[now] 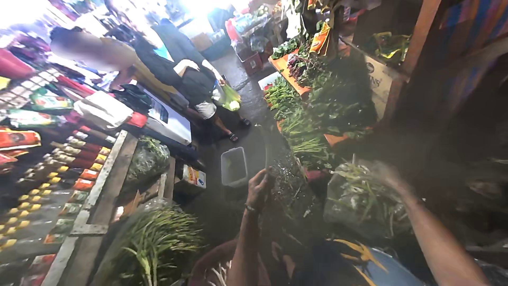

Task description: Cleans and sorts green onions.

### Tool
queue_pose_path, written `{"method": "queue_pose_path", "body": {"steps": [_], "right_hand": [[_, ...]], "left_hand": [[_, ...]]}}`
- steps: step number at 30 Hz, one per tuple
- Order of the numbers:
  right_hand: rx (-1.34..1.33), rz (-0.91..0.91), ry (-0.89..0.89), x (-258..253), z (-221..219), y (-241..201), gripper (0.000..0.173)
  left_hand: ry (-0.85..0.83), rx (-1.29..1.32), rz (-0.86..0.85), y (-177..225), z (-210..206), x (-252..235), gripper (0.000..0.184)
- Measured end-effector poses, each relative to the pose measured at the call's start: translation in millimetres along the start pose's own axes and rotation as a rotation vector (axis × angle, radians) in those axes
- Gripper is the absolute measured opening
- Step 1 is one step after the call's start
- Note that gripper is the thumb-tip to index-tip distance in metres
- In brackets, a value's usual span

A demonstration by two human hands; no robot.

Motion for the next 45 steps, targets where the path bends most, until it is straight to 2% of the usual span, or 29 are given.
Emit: {"method": "queue_pose_path", "body": {"steps": [2, 3, 8, 11, 13, 16, 18, 21, 23, 27, 30, 31, 33, 36, 38, 41, 43, 45], "right_hand": [[0.076, -0.124, -0.13, -18.1, -19.2, 18.2, 0.076], [0.073, -0.146, -0.121, -18.0, -23.4, 21.5, 0.076], [0.081, -0.178, 0.094, -5.8, -22.5, 34.4, 0.043], [0.003, -0.132, 0.175, -5.2, -22.1, 40.4, 0.048], [-0.028, -0.128, 0.15, 2.0, -19.7, 34.9, 0.049], [0.06, -0.152, 0.042, 7.5, -18.0, 19.7, 0.043], [0.064, -0.099, 0.019, 1.3, -20.0, 9.3, 0.038], [-0.035, 0.05, 0.047, -0.7, -19.6, -29.2, 0.033], [-0.192, 0.219, 0.051, 2.4, -23.6, -68.3, 0.03], [-0.586, 0.513, -0.134, 31.3, -40.3, -168.6, 0.026], [-0.888, 0.699, -0.34, 65.1, -42.0, -229.8, 0.04], [-0.966, 0.756, -0.367, 72.4, -40.1, -242.9, 0.048], [-1.048, 0.842, -0.301, 81.1, -32.9, -256.9, 0.057], [-1.056, 0.912, -0.068, 75.2, -19.7, -253.0, 0.039], [-1.027, 0.943, -0.036, 68.2, -13.3, -240.3, 0.026], [-1.003, 0.953, -0.038, 67.2, -6.0, -222.2, 0.021], [-0.967, 0.911, -0.018, 70.4, 0.2, -209.2, 0.015], [-0.874, 0.83, 0.049, 67.6, 4.0, -192.4, 0.013]], "left_hand": [[0.006, 0.103, 0.026, 1.9, 3.8, -2.2, 0.034], [0.006, 0.15, 0.033, 2.4, 6.3, -2.5, 0.037], [0.061, 0.212, 0.042, 5.3, 13.4, -0.8, 0.044], [0.15, 0.217, 0.057, 10.3, 17.9, 1.1, 0.039], [0.187, 0.233, 0.078, 13.9, 21.0, 0.8, 0.035], [0.217, 0.2, 0.096, 17.5, 25.3, -0.6, 0.032], [0.226, 0.158, 0.102, 17.0, 27.7, -2.6, 0.032], [0.211, 0.113, 0.11, 15.0, 29.3, -5.7, 0.032], [0.186, 0.111, 0.1, 13.6, 27.8, -7.9, 0.029], [0.083, 0.063, 0.078, 13.8, 17.9, -10.1, 0.024], [-0.067, -0.002, 0.038, 14.1, 6.4, -6.9, 0.024], [-0.122, -0.047, 0.026, 13.6, 3.7, -4.1, 0.025], [-0.233, -0.156, -0.001, 10.7, 0.4, 2.8, 0.028], [-0.35, -0.239, 0.005, 7.1, -0.7, 15.2, 0.034], [-0.391, -0.231, 0.042, 1.7, 2.7, 24.2, 0.029], [-0.475, -0.279, 0.157, -15.5, 9.3, 36.5, 0.023], [-0.501, -0.297, 0.214, -25.4, 11.6, 40.7, 0.022], [-0.47, -0.251, 0.185, -27.6, 14.1, 42.7, 0.021]]}}
Point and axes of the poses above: each hand's wrist, its own x-axis away from the middle knuckle, its own z-axis out of the back of the hand, y = z × x, the point moved 3 cm from there along -x, towards the middle knuckle, and after that the axes turned 15 degrees about -y, right-handed, at the moved point
